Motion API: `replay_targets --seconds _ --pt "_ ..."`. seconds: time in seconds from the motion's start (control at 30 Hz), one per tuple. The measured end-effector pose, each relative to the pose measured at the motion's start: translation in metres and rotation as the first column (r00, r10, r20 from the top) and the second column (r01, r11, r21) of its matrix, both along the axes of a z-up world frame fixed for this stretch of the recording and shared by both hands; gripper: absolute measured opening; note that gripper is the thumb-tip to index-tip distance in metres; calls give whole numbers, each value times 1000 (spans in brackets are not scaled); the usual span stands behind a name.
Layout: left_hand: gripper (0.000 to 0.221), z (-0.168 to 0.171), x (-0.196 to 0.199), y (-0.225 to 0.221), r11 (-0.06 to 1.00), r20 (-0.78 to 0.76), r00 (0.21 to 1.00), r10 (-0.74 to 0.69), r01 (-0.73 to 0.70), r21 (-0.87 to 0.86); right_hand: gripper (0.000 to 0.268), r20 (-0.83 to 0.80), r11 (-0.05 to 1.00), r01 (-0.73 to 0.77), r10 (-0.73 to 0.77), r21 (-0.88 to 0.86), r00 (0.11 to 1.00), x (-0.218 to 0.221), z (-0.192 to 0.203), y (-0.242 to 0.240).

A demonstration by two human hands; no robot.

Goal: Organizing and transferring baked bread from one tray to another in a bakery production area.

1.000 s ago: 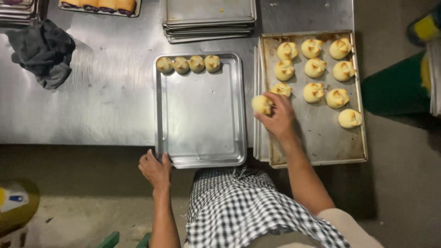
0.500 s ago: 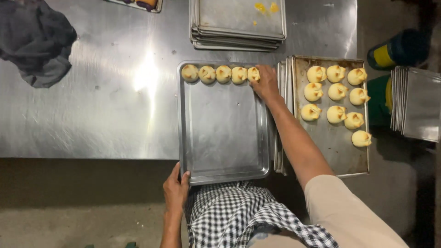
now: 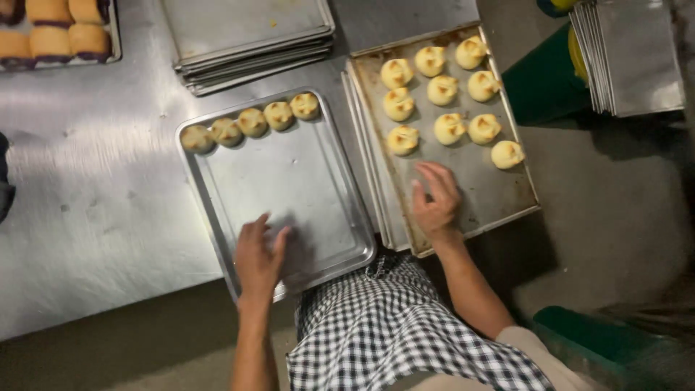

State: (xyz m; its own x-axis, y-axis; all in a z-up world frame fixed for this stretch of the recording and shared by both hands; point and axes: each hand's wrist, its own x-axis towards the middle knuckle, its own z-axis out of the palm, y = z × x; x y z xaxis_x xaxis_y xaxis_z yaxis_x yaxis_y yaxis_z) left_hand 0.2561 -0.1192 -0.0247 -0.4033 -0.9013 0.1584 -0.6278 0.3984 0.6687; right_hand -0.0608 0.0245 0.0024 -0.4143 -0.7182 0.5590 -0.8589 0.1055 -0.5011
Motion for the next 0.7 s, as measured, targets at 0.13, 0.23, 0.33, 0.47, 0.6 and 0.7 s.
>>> replay_targets --seconds 0.13,0.23,0.33,0.47,0.6,0.7 --pt "55 25 -128 17 962 -145 954 -263 249 -108 35 100 967 251 -245 -50 964 -64 -18 71" --pt "72 30 -209 29 923 -96 937 -337 309 -228 35 213 957 288 -273 -44 938 -108 -19 102" --pt "80 17 -259 30 923 -40 944 -328 310 -228 35 326 976 219 -208 2 922 -138 -27 105" --pt "73 -21 -284 23 933 25 966 -258 256 -252 56 385 996 -91 85 -2 919 -145 -20 72" --pt "68 6 -266 40 936 -25 976 -215 198 -292 75 502 979 -173 99 104 859 -143 -4 24" --pt "71 5 -225 47 960 -104 983 -151 121 -252 82 68 977 -158 149 140 986 -143 -17 2"
